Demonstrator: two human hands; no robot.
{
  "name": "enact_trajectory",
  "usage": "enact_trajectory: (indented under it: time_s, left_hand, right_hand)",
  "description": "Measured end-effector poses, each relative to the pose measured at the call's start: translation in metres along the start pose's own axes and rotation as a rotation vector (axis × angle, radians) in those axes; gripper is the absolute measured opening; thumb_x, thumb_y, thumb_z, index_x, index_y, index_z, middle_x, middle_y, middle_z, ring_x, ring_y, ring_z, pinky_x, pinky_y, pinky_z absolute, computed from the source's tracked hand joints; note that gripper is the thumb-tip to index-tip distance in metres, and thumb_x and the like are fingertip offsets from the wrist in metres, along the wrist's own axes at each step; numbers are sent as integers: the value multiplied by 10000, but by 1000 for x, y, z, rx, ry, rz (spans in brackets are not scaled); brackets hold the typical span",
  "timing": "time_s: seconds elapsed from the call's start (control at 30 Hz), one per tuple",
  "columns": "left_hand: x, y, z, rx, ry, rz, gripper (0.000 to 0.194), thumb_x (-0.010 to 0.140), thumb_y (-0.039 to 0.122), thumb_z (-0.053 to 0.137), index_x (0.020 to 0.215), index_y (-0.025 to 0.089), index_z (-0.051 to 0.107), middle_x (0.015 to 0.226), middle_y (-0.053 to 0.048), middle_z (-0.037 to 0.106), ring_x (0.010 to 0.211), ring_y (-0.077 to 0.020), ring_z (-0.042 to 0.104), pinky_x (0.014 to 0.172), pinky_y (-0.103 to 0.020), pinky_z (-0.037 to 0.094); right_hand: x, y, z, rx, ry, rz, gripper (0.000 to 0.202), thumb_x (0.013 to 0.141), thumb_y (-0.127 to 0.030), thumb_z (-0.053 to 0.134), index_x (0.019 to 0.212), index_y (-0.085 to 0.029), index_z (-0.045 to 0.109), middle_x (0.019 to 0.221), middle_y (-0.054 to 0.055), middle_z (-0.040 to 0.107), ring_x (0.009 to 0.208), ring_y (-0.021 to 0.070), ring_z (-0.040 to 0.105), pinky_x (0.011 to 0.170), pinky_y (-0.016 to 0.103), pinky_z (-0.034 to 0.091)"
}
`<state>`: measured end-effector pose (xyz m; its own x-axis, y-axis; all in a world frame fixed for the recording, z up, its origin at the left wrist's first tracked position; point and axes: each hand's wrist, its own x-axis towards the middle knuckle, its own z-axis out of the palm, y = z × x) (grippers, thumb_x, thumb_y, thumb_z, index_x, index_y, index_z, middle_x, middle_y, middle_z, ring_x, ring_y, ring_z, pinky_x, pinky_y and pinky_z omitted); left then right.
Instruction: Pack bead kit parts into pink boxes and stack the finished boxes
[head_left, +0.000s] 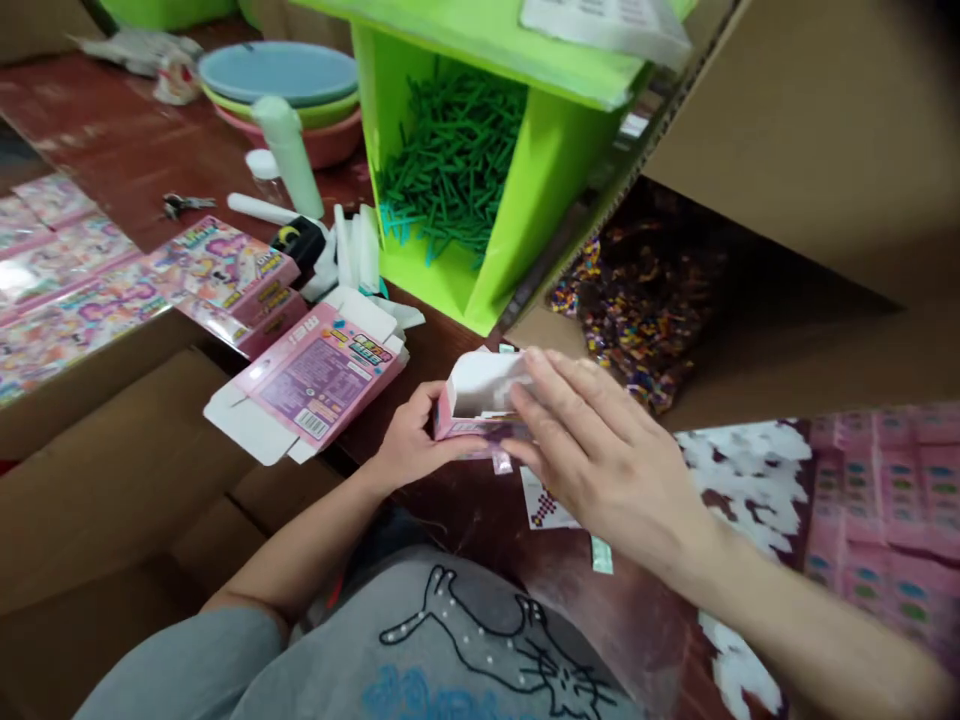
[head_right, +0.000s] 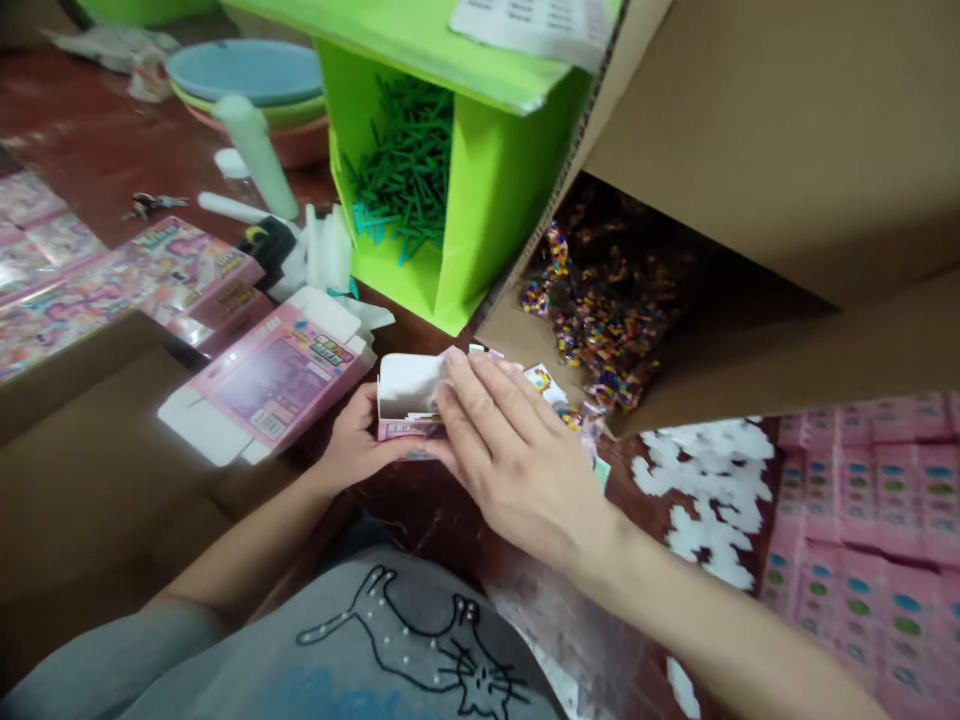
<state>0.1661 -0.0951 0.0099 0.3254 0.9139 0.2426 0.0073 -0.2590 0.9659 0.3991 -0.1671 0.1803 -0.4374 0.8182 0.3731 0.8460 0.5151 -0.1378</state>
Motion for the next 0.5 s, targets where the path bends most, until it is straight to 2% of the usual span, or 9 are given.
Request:
enact_trajectory:
  time_s: [0.07, 0.17, 0.2, 0.27, 0.37, 0.43, 0.5]
  left_hand:
    - [-6, -4, -10, 10, 98, 20, 721, 775, 677, 998, 1255, 222, 711, 1142, -73, 834, 1016, -263, 813, 961, -419, 663]
    - [-25, -21, -26, 50, 310, 21, 687, 765, 657, 1004, 1204, 227, 696, 1093, -71, 824, 978, -276, 818, 935, -440, 687]
    - [-32, -29, -29, 67, 378, 1, 665, 779, 646, 993, 1194, 230, 682, 1066, -66, 815, 950, -274, 814, 916, -442, 690]
    - [-46, -46, -32, 65, 451, -58, 641, 825, 633, 951, 1225, 234, 647, 1052, -67, 799, 927, -275, 808, 900, -454, 692]
    - [-54, -65, -29, -18, 359, -155, 700, 864, 620, 904, 1357, 229, 596, 1176, -120, 802, 1047, -316, 816, 988, -511, 685]
    - [-52, -70, -26, -80, 259, -219, 775, 865, 615, 896, 1448, 228, 562, 1309, -162, 790, 1175, -354, 803, 1072, -552, 664]
    - [-49, -72, -25, -134, 178, -294, 788, 881, 615, 878, 1491, 241, 547, 1385, -170, 778, 1245, -369, 789, 1118, -571, 647]
  right_hand:
    - [6, -6, 15, 35, 34, -103, 552, 1101, -366, 707, 1646, -412, 627, 1539, 66, 752, 1383, 325, 767, 1246, 690, 592]
    - [33, -2, 32, 186, -20, -224, 460, 1114, -435, 685, 1564, -529, 662, 1430, -29, 813, 1283, 276, 809, 1319, 687, 512]
    - [48, 3, 40, 252, -45, -247, 400, 1123, -484, 658, 1519, -528, 695, 1427, -39, 816, 1300, 274, 800, 1338, 681, 482]
    - [87, 17, 67, 365, -43, -197, 387, 1160, -535, 538, 1480, -438, 733, 1483, 4, 796, 1391, 274, 747, 1344, 642, 462]
    - [166, 43, 132, 381, 32, 118, 498, 1183, -443, 399, 1555, -243, 662, 1616, 141, 686, 1537, 273, 613, 1332, 538, 463]
    - [223, 62, 179, 282, -69, 298, 565, 1144, -375, 483, 1644, -125, 557, 1718, 224, 554, 1615, 297, 518, 1363, 482, 412]
    - [276, 82, 217, 155, -196, 442, 690, 1112, -318, 545, 1745, -81, 408, 1816, 259, 392, 1669, 352, 435, 1357, 496, 406]
